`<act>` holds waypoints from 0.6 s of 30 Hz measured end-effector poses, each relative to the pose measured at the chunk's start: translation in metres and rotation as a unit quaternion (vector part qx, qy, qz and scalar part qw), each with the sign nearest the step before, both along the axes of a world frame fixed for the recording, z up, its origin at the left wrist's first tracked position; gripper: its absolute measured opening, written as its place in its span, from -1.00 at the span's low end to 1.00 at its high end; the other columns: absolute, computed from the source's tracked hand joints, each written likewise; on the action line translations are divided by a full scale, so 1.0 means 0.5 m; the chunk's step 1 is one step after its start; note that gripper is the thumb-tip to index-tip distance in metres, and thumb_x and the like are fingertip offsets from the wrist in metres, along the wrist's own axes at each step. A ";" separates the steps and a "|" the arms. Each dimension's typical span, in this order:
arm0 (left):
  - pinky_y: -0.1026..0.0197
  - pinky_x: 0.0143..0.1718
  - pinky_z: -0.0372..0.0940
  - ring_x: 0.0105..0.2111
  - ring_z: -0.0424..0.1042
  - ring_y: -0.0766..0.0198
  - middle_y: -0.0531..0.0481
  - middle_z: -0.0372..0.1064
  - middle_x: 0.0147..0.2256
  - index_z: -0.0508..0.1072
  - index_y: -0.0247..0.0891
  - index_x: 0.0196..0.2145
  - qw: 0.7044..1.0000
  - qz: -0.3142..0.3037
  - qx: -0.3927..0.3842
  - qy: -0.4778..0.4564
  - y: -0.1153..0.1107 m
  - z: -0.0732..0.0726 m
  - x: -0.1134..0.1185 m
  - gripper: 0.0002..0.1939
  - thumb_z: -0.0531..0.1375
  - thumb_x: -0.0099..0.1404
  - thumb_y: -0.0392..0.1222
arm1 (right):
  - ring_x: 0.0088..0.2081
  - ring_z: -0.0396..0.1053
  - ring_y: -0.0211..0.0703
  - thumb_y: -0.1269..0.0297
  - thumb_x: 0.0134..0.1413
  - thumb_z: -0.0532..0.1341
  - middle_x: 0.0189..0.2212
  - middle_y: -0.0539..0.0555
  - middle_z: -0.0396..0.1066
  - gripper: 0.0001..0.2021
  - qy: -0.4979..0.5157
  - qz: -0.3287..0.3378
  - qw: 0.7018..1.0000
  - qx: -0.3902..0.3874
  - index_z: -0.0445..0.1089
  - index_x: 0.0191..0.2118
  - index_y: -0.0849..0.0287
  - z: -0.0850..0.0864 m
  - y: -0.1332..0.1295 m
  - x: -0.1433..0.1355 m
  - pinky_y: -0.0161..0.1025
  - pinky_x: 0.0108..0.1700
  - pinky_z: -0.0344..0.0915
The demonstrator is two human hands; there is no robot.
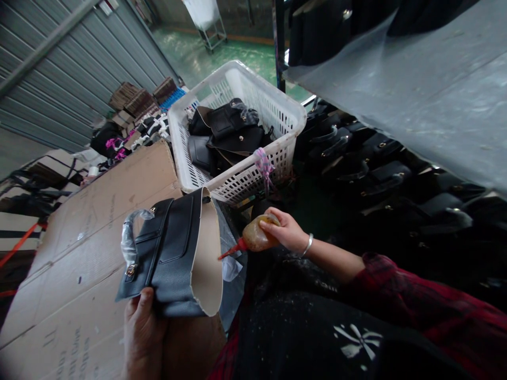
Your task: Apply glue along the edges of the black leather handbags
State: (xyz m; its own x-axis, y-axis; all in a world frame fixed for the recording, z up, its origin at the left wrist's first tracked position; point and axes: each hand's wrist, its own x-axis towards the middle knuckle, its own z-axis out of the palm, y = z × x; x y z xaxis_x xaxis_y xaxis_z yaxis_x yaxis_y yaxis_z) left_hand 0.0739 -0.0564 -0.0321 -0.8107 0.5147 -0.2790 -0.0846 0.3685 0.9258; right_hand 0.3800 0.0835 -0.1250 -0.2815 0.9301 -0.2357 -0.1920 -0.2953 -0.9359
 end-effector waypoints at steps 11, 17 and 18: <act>0.33 -0.37 0.20 -0.46 0.29 0.39 0.14 0.42 -0.44 0.47 -0.27 -0.37 0.999 0.012 0.036 -0.029 0.012 0.006 0.015 -0.46 0.47 -0.34 0.01 | -0.51 0.15 -0.28 0.00 -0.13 0.30 -0.58 -0.06 0.21 -0.68 -0.051 -0.009 0.996 0.072 0.27 -0.47 0.14 0.028 -0.021 0.015 -0.32 -0.46 0.15; 0.36 -0.44 0.20 -0.50 0.27 0.41 0.19 0.39 -0.52 0.49 -0.26 -0.39 0.998 0.030 0.035 -0.040 0.015 0.012 0.023 -0.37 0.49 -0.47 0.06 | -0.49 0.15 -0.27 0.01 -0.13 0.29 -0.57 -0.07 0.18 -0.68 -0.049 -0.057 0.993 0.091 0.24 -0.44 0.13 0.024 0.016 0.004 -0.31 -0.44 0.14; 0.36 -0.44 0.20 -0.50 0.28 0.42 0.19 0.39 -0.52 0.49 -0.26 -0.39 0.998 0.030 0.036 -0.042 0.017 0.013 0.025 -0.36 0.50 -0.48 0.07 | -0.49 0.15 -0.28 0.01 -0.13 0.29 -0.57 -0.07 0.18 -0.67 -0.046 -0.055 0.993 0.089 0.23 -0.44 0.13 0.021 0.017 0.003 -0.31 -0.44 0.14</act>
